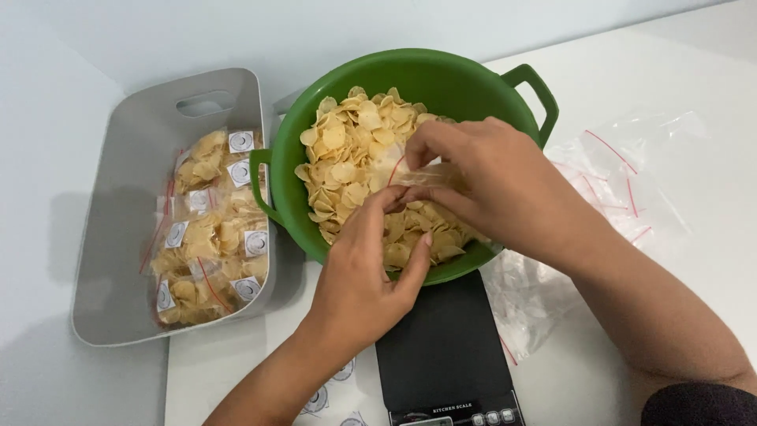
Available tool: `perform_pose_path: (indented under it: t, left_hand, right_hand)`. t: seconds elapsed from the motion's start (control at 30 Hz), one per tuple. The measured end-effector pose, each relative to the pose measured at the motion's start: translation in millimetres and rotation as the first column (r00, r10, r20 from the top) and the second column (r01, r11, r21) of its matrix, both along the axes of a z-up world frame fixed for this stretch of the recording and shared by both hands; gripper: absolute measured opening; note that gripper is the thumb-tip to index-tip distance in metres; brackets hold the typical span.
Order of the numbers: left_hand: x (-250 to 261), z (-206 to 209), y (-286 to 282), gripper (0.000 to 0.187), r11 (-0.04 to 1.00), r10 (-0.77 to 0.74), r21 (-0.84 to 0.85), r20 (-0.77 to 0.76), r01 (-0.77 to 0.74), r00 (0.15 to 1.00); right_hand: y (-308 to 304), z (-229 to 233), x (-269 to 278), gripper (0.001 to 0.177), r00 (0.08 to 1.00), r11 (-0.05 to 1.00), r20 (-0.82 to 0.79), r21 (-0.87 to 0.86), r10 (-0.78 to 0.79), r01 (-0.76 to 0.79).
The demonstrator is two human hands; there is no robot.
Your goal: Scooping chips from a bowl into small plastic bags and weighing them on a digital scale.
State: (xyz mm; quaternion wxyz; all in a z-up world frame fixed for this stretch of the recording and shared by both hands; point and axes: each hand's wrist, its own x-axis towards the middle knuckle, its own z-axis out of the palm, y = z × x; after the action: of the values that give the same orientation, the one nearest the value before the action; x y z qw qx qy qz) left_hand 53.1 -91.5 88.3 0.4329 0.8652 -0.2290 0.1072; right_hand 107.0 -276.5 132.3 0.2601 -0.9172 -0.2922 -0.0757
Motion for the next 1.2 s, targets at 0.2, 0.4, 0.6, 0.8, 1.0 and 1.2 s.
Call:
perform_pose_path:
  t: [0.2, 0.4, 0.6, 0.8, 1.0, 1.2]
  left_hand:
    - [2, 9, 6, 0.041, 1.0, -0.016, 0.001, -0.028, 0.016, 0.999]
    - [2, 4, 4, 0.048, 0.997, -0.073, -0.005, 0.089, 0.073, 0.993]
    - [-4, 17, 4, 0.049, 0.956, -0.129, -0.283, -0.164, 0.079, 0.978]
    - [-6, 22, 5, 0.058, 0.934, -0.23, -0.333, -0.272, 0.133, 0.934]
    - [-8, 13, 3, 0.075, 0.953, -0.218, -0.247, -0.145, 0.178, 0.965]
    - [-7, 21, 11, 0.076, 0.891, -0.347, -0.395, -0.272, 0.225, 0.898]
  right_hand:
    - [-10, -4, 4, 0.034, 0.998, 0.999, 0.066, 0.032, 0.01, -0.012]
    - [-2, -8, -1, 0.047, 0.998, 0.999, 0.037, -0.013, 0.043, -0.043]
    - [-1, -1, 1, 0.047, 0.996, 0.993, -0.055, 0.096, 0.073, -0.067]
    - [-4, -7, 13, 0.025, 0.999, 1.0, -0.041, 0.013, 0.006, -0.005]
    - [1, 3, 5, 0.037, 0.996, 0.99, -0.073, 0.13, -0.047, 0.056]
    - [-7, 6, 6, 0.039, 0.992, 0.988, -0.111, 0.134, -0.063, 0.078]
